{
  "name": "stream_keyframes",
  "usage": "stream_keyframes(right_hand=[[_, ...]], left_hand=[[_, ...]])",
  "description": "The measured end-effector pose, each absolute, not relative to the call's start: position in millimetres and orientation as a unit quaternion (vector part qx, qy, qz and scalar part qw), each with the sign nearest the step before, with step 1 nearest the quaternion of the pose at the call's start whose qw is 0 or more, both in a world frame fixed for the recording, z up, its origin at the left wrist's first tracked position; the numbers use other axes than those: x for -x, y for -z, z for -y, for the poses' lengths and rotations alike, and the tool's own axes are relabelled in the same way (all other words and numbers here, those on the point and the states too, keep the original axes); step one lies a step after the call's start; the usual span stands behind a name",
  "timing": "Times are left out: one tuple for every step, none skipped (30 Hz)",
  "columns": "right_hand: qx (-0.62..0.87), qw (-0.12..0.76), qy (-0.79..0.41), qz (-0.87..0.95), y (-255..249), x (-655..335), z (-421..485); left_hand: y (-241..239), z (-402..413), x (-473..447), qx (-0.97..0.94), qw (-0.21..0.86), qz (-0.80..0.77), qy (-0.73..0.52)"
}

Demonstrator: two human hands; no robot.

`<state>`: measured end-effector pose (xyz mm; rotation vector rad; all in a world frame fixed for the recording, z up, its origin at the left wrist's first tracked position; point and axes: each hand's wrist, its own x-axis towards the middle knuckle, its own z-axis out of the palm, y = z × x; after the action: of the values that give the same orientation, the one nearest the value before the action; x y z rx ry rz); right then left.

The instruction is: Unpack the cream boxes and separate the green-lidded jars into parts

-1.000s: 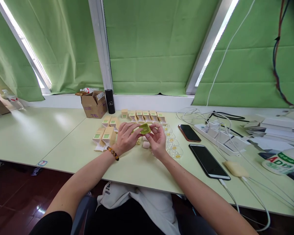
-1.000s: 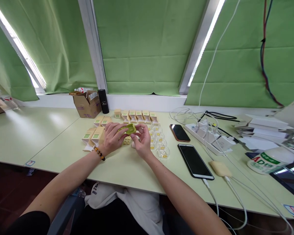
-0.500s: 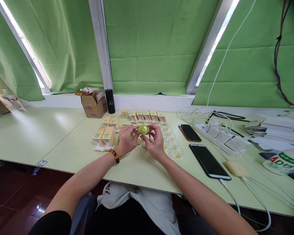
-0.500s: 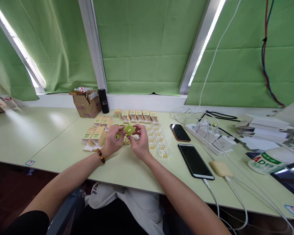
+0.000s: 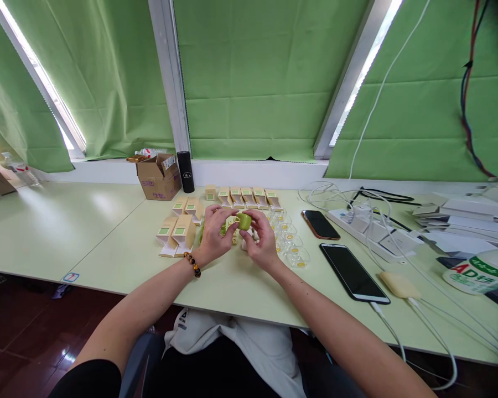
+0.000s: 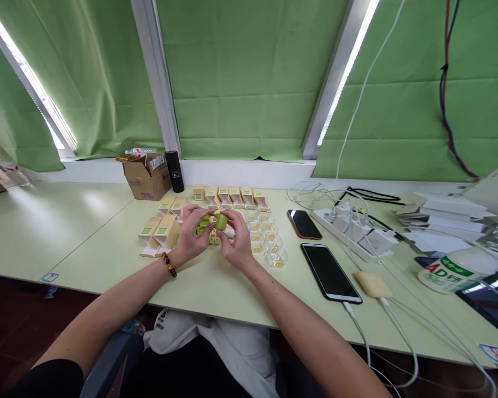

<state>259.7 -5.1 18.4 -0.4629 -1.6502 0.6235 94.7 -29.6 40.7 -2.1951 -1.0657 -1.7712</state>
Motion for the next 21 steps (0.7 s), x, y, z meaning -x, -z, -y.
stream_keyframes(right_hand=[[0.199,0.613,-0.261,0.719,-19,-260,5],[0.197,0.614,-0.253,0.722,-20,-261,6],[0.194,0.614,-0.246,0.725,-20,-261,6],[0.191,0.613,-0.242,0.728,-20,-262,6],[0.189,0.612,-0.239,0.73,-21,-262,6],[0.188,0.611,-0.235,0.732,-21,-263,5],[0.188,0.611,-0.232,0.733,-20,-263,5],[0.189,0.612,-0.228,0.734,-20,-263,4],[0.19,0.612,-0.225,0.734,-20,-263,4],[0.191,0.612,-0.221,0.735,-20,-263,3],[0.191,0.611,-0.218,0.737,-19,-263,3],[0.191,0.61,-0.215,0.738,-19,-263,3],[0.19,0.609,-0.214,0.74,-19,-263,3],[0.19,0.608,-0.214,0.741,-19,-263,3],[0.189,0.607,-0.214,0.742,-19,-263,3],[0.188,0.607,-0.216,0.741,-18,-263,3],[0.188,0.607,-0.218,0.741,-18,-263,3],[0.188,0.607,-0.219,0.741,-18,-263,3],[0.188,0.607,-0.22,0.74,-17,-263,2],[0.188,0.606,-0.22,0.741,-17,-263,2],[0.19,0.605,-0.218,0.742,-17,-263,2]], left_hand=[[-41,29,-95,0.728,0.075,0.35,0.585],[-40,28,-95,0.728,0.09,0.348,0.583],[-39,26,-95,0.73,0.107,0.344,0.582],[-38,25,-94,0.731,0.121,0.339,0.579],[-37,24,-94,0.734,0.129,0.335,0.577],[-36,24,-94,0.736,0.13,0.334,0.575],[-35,23,-93,0.735,0.125,0.337,0.575],[-34,22,-93,0.733,0.113,0.343,0.577],[-33,22,-93,0.729,0.095,0.349,0.581],[-31,21,-93,0.725,0.072,0.355,0.586],[-30,20,-93,0.72,0.047,0.359,0.592],[-28,20,-93,0.715,0.02,0.363,0.597],[-27,19,-93,0.709,-0.008,0.367,0.602],[-25,18,-93,0.703,-0.035,0.372,0.606],[-24,17,-93,0.695,-0.062,0.377,0.609],[-23,17,-93,0.688,-0.089,0.38,0.612],[-23,16,-94,0.68,-0.116,0.38,0.616],[-23,16,-94,0.672,-0.14,0.378,0.621],[-23,15,-94,0.665,-0.161,0.375,0.626],[-23,15,-95,0.659,-0.178,0.371,0.629],[-23,15,-95,0.653,-0.191,0.369,0.633]])
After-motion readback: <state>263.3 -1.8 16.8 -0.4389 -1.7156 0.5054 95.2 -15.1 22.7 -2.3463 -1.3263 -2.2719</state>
